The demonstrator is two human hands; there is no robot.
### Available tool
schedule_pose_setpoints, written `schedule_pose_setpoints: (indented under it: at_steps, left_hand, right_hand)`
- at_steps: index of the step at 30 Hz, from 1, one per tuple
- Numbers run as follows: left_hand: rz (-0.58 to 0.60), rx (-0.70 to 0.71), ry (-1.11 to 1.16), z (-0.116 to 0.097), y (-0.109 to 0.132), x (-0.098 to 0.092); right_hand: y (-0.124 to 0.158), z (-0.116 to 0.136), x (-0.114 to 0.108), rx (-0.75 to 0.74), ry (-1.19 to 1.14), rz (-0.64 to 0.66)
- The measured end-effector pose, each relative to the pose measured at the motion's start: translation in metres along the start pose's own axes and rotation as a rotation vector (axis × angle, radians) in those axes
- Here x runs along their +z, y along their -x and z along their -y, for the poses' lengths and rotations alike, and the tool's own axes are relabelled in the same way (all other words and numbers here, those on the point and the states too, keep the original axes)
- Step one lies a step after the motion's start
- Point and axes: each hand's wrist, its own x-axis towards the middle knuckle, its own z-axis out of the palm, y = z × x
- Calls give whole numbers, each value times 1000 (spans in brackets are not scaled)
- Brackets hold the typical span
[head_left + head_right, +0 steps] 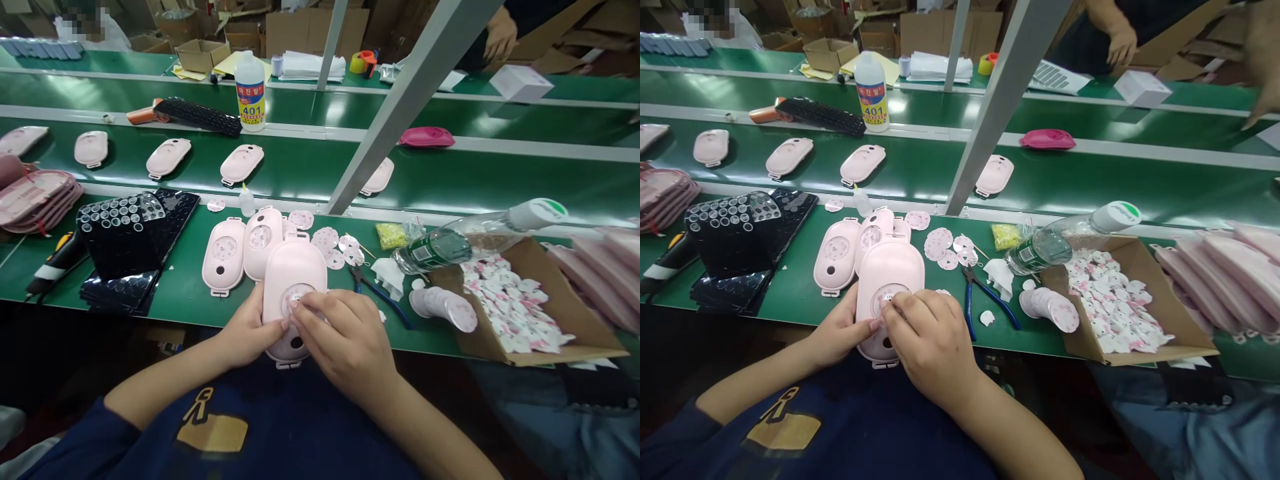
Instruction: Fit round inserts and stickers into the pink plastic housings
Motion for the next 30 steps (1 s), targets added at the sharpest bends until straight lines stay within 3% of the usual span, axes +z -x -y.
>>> schedule_pose_setpoints:
  at_steps: [4,7,11,14,19,30]
  left_hand:
    - [-6,-15,27,2,3,-4]
    - [7,-7,107,6,6,-7]
    - [22,8,168,10,9,-9]
    - [14,4,139,11,10,-9]
    - [-15,-7,118,13,12,-9]
    - [-84,-1,78,14,10,-8]
  right_hand:
    - [5,-3,3,61,-103,-83]
    - [14,-7,11,273,-260,-190]
    - [25,-7,27,596,-811,43]
    - [25,-2,37,713,-1125,122]
    - [19,4,40,741,-1289,48]
    - [20,9,41,758,-1308,37]
